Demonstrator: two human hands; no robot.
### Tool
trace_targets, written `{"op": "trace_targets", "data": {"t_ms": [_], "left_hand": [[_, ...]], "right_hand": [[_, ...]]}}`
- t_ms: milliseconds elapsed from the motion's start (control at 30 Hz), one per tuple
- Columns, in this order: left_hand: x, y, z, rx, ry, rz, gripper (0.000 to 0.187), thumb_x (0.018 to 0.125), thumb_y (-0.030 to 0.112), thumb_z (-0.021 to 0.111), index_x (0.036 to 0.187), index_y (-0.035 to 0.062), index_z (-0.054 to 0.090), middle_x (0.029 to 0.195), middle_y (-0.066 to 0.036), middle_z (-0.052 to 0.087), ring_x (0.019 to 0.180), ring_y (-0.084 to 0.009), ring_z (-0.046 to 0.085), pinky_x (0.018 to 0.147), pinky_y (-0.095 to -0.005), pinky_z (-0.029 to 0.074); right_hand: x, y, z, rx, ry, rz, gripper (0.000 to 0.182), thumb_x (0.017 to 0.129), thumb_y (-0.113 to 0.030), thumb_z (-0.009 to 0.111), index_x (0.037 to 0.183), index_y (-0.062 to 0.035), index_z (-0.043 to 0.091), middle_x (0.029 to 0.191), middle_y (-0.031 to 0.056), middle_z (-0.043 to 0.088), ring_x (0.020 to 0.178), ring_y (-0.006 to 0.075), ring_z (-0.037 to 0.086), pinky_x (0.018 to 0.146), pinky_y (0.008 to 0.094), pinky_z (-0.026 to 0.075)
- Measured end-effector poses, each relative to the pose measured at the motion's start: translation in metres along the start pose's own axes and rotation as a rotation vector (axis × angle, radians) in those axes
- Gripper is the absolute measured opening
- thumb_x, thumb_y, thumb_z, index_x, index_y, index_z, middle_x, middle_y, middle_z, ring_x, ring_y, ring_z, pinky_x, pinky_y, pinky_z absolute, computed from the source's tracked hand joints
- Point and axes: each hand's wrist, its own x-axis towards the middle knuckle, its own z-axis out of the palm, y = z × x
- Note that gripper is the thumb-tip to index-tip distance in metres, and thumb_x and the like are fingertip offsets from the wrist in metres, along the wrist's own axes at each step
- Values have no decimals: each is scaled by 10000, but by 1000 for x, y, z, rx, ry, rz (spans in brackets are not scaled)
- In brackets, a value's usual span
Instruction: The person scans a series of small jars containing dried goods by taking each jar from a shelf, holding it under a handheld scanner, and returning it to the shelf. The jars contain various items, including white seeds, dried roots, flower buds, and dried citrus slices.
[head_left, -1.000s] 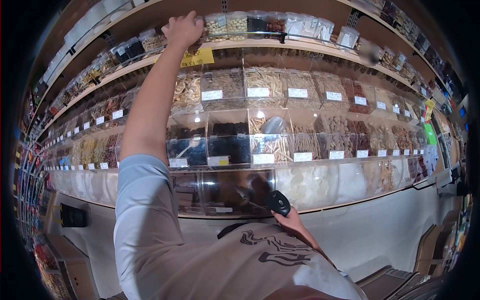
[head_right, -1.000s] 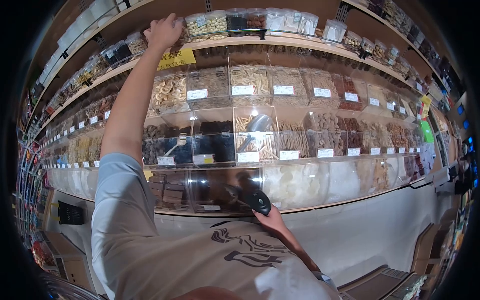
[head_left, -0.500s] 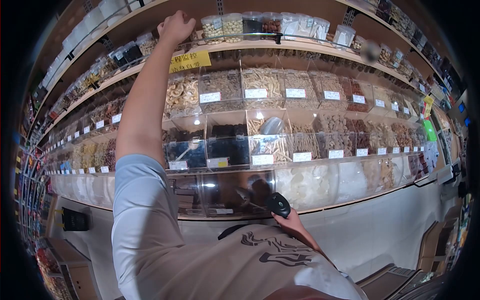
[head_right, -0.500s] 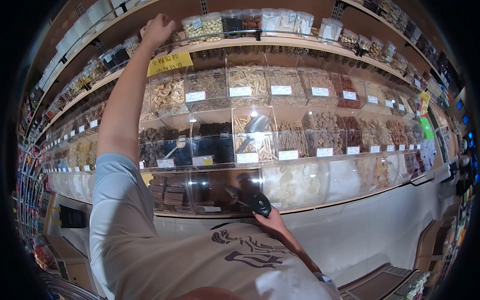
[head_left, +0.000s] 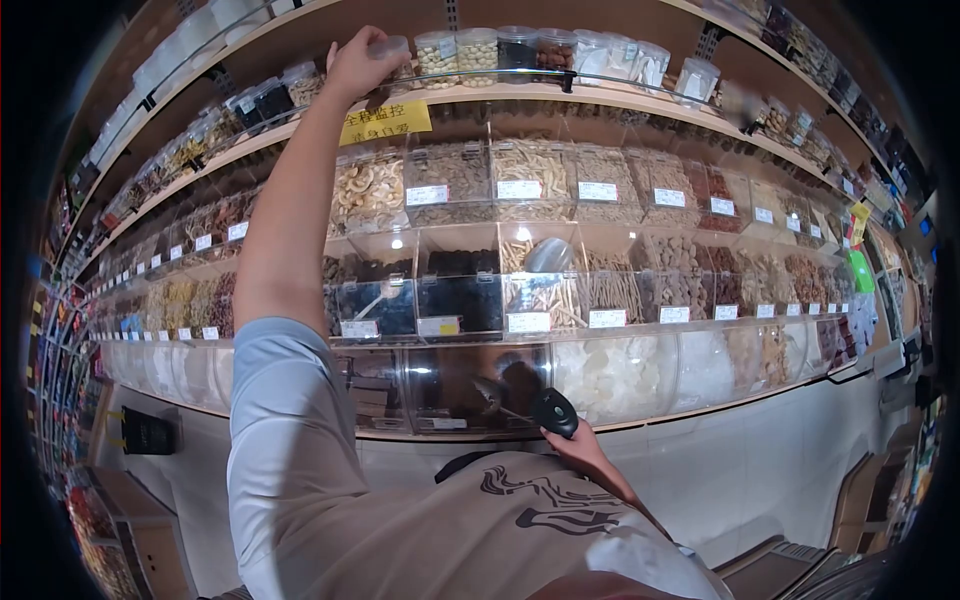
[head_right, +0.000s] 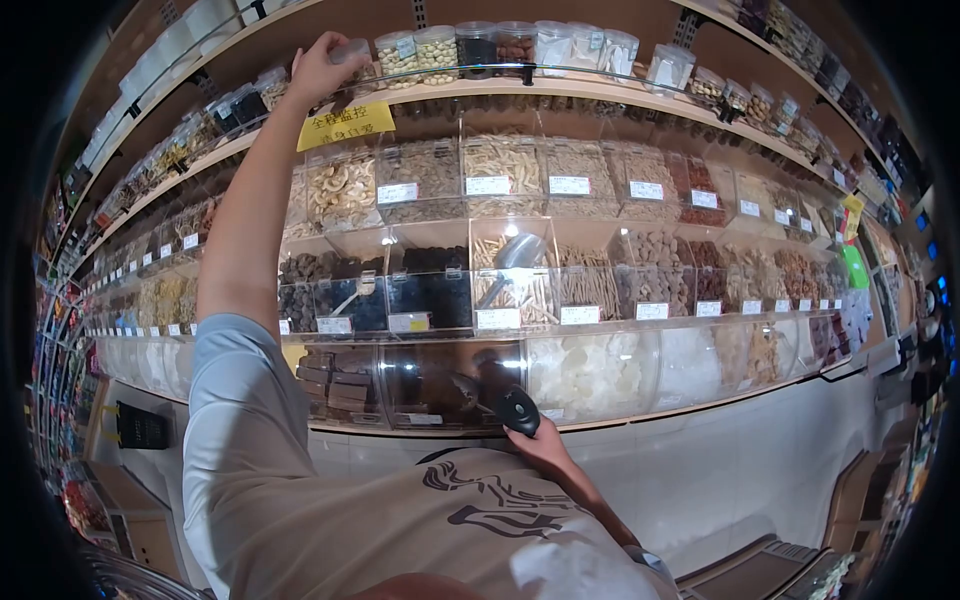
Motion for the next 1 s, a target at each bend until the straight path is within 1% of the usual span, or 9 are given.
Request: {"op": "trace_targets", "data": {"t_ms": [133, 267, 367, 467, 533, 667, 800, 900, 1000], "left_hand": [[-10, 8, 3, -341, 98, 33, 588, 747, 389, 863, 1187, 92, 611, 1142, -135, 695, 1167, -273, 625, 981, -372, 486], [-22, 18, -2, -433, 263, 122, 556, 792, 270, 861, 1211, 43, 575, 1188, -148, 672, 1168, -240, 623, 949, -344, 517], [-69, 60, -31, -1149, 467, -11, 553, 885, 75, 763, 1332, -45, 460, 1349, -192, 576, 1191, -246, 610, 1010, -321, 516], [-130, 68, -25, -1626, 389, -90, 528, 930, 73, 702, 1373, -45, 439, 1357, -196, 575, 1204, -268, 607, 1018, -342, 521], [-179, 97, -17, -1843, 280, -158, 484, 1002, 135, 604, 1408, -49, 413, 1384, -204, 559, 1218, -287, 603, 1024, -371, 521], [-277, 147, 22, -2030, -11, -434, 486, 1040, 257, 497, 1418, -43, 438, 1451, -239, 487, 1235, -358, 578, 1073, -481, 487], [-365, 174, 72, -2025, -185, -694, 567, 1013, 334, 488, 1436, -34, 396, 1443, -255, 486, 1192, -353, 612, 1028, -473, 526], [-396, 192, 62, -1920, -255, -786, 546, 1014, 323, 434, 1420, -40, 406, 1425, -251, 499, 1102, -340, 659, 1000, -459, 544], [-426, 195, 62, -1876, -286, -748, 547, 1018, 342, 429, 1428, -19, 397, 1416, -247, 505, 1095, -327, 663, 977, -440, 546]], "right_hand": [[0, -2, 1, -18, -8, 2, 142, 930, -177, 711, 871, -63, 650, 665, -48, 577, 597, 48, 527, 558, 245, 431], [-2, -9, 3, -6, 19, -20, 138, 934, -176, 705, 877, -61, 653, 662, -48, 581, 599, 48, 534, 552, 247, 431], [2, -5, 1, -27, 37, -58, 131, 933, -170, 705, 882, -59, 657, 665, -46, 590, 599, 48, 539, 545, 248, 429], [4, -13, 3, -72, 28, -68, 115, 931, -139, 704, 877, -50, 654, 675, -39, 609, 601, 50, 553, 540, 247, 429], [6, -11, -2, 3, -44, 128, 137, 935, -132, 698, 1044, -50, 697, 862, 32, 681, 767, 66, 613, 684, 239, 499], [15, -42, 3, 263, -117, -141, 235, 977, -52, 624, 1204, 9, 633, 1069, 108, 720, 837, 123, 670, 730, 267, 551], [16, -76, 12, 397, -232, -169, 435, 1001, -24, 576, 1419, 26, 468, 1446, 187, 536, 1144, 279, 663, 902, 366, 573], [13, -93, 24, 526, -220, -175, 464, 1000, -19, 572, 1443, 24, 442, 1479, 189, 497, 1211, 312, 627, 952, 399, 564], [13, -86, 32, 570, -180, -111, 369, 998, -7, 574, 1362, 21, 526, 1281, 132, 619, 1181, 276, 636, 977, 417, 560]]}}
